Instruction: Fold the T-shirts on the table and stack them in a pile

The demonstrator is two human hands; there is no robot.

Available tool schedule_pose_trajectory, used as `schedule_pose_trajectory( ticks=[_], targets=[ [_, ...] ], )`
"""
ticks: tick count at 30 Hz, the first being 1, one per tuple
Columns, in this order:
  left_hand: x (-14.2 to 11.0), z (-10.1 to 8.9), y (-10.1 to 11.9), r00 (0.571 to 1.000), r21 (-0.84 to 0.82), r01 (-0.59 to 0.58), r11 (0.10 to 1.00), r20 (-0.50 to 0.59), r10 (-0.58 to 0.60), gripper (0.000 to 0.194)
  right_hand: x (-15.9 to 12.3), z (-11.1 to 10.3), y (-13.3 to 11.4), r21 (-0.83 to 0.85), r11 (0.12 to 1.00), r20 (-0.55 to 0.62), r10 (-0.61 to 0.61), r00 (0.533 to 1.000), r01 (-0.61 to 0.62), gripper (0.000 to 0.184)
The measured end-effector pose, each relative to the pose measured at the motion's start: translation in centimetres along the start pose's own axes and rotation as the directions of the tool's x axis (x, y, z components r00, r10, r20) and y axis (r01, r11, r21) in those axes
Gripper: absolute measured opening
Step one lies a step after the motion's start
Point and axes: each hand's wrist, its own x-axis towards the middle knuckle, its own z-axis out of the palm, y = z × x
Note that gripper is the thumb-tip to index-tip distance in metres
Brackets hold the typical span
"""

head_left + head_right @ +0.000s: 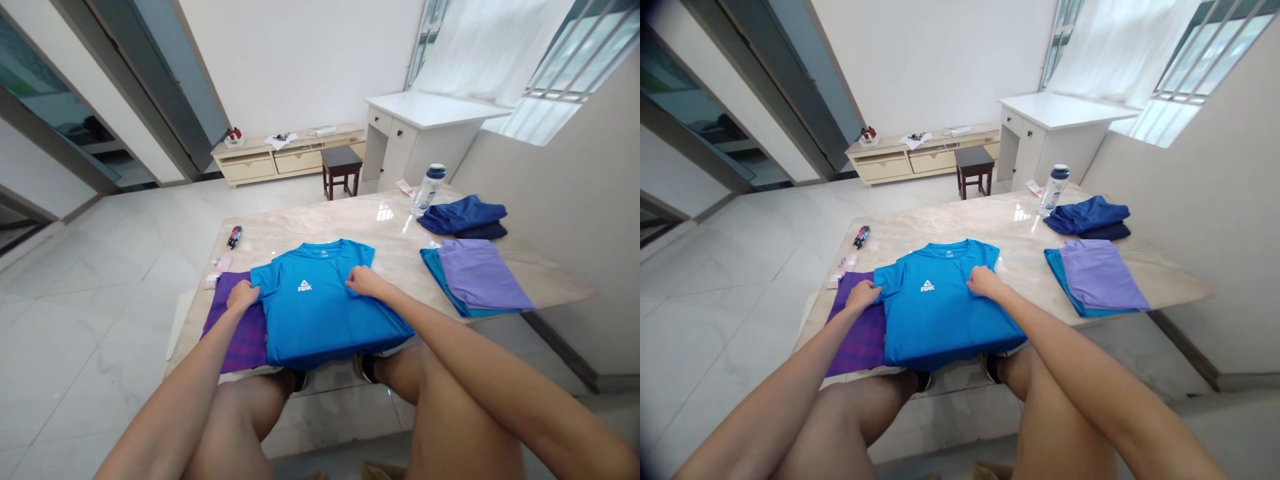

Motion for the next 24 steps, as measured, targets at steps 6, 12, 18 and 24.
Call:
schedule_pose_trajectory(
  ticks=[6,12,18,24],
  targets=[
    [-0.1,-0.9,0.7,0.990,-0.216,0.015,0.976,-0.137,-0.045,0.014,0.1,-0.2,0.6,-0.042,0.997,-0.025,0.066,0.997,-0.067,0.029],
    [-0.7,-0.7,1.5,0.946,-0.624,0.322,0.712,0.197,-0.256,0.027,0.2,-0.6,2.6,-0.013,0.998,-0.036,0.062,0.997,-0.062,0.027],
    [-0.2,0.7,2.4,0.893,-0.617,0.451,0.645,0.303,-0.334,0.028,-0.1,-1.1,2.6,-0.003,0.998,-0.054,0.056,0.997,-0.056,0.029],
    [0.8,2.1,4.7,0.959,-0.715,0.263,0.647,0.120,-0.258,0.020,-0.5,-1.2,2.4,0.016,0.999,-0.063,0.032,0.998,-0.031,0.031]
  ],
)
